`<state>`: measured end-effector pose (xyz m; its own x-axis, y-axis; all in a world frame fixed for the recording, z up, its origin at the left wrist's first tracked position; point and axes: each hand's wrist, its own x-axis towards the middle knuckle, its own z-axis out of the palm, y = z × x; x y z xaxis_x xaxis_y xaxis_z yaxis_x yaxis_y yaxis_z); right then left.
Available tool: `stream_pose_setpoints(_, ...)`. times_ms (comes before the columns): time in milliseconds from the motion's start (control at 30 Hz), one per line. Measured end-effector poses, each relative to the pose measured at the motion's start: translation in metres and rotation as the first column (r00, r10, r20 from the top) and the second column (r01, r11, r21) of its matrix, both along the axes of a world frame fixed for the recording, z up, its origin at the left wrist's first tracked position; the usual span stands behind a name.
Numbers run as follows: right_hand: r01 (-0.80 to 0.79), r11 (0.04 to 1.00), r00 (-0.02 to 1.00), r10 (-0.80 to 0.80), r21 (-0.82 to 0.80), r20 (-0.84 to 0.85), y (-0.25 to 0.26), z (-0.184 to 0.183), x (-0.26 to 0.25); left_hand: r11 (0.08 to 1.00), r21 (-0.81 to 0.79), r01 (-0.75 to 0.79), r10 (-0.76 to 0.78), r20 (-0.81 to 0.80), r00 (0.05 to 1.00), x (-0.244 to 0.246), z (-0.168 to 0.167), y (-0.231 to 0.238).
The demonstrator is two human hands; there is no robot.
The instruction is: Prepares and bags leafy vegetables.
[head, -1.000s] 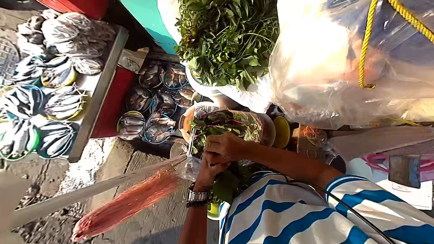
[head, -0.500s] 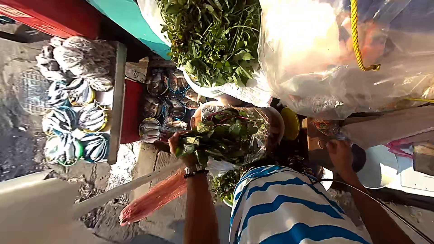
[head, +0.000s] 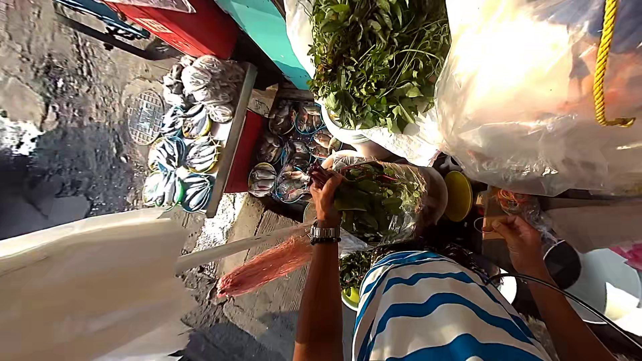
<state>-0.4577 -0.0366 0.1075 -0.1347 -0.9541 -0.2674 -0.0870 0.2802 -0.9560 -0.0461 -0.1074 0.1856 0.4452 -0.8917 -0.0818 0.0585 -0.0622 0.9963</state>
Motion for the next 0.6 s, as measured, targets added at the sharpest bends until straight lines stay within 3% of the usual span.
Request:
stream_pose_setpoints(67,-0.012,1.000,0.927,0.022,-0.027,0.373,-0.019,0.017,0.039,0.990,0.089,0.113,-0.129,0.207,0.970,-0.012,0.006,-0.002)
stream_pose_setpoints(133,-0.059,0.998,0.823,0.064,-0.027,0.564,-0.039,0.027,0.074,0.954,0.193,0.230,-0.291,0.406,0.866,-0.025,0.013,-0.002)
stream_pose_setpoints(233,-0.189,0.982,0.689,0.147,-0.020,0.710,-0.066,0.046,0.113,0.893,0.314,0.323,-0.450,0.611,0.651,-0.037,0.014,0.000)
stream_pose_setpoints(367,-0.366,0.927,0.590,0.299,-0.082,0.750,-0.088,0.072,0.139,0.773,0.535,0.341,-0.634,0.626,0.455,-0.044,0.010,0.002)
stream_pose_setpoints(433,-0.427,0.880,0.651,0.460,-0.211,0.604,-0.094,0.077,0.145,0.704,0.642,0.303,-0.706,0.590,0.391,-0.046,0.014,0.002)
stream_pose_setpoints(467,-0.460,0.835,0.709,0.550,-0.302,0.441,-0.097,0.077,0.148,0.670,0.689,0.276,-0.736,0.571,0.363,-0.048,0.017,0.001)
stream_pose_setpoints(533,-0.562,0.686,0.785,0.618,-0.461,-0.038,-0.101,0.074,0.153,0.623,0.745,0.236,-0.776,0.552,0.305,-0.050,0.018,0.000)
stream_pose_setpoints(600,-0.677,0.538,0.733,0.551,-0.502,-0.398,-0.105,0.073,0.157,0.591,0.777,0.217,-0.802,0.538,0.258,-0.050,0.017,-0.002)
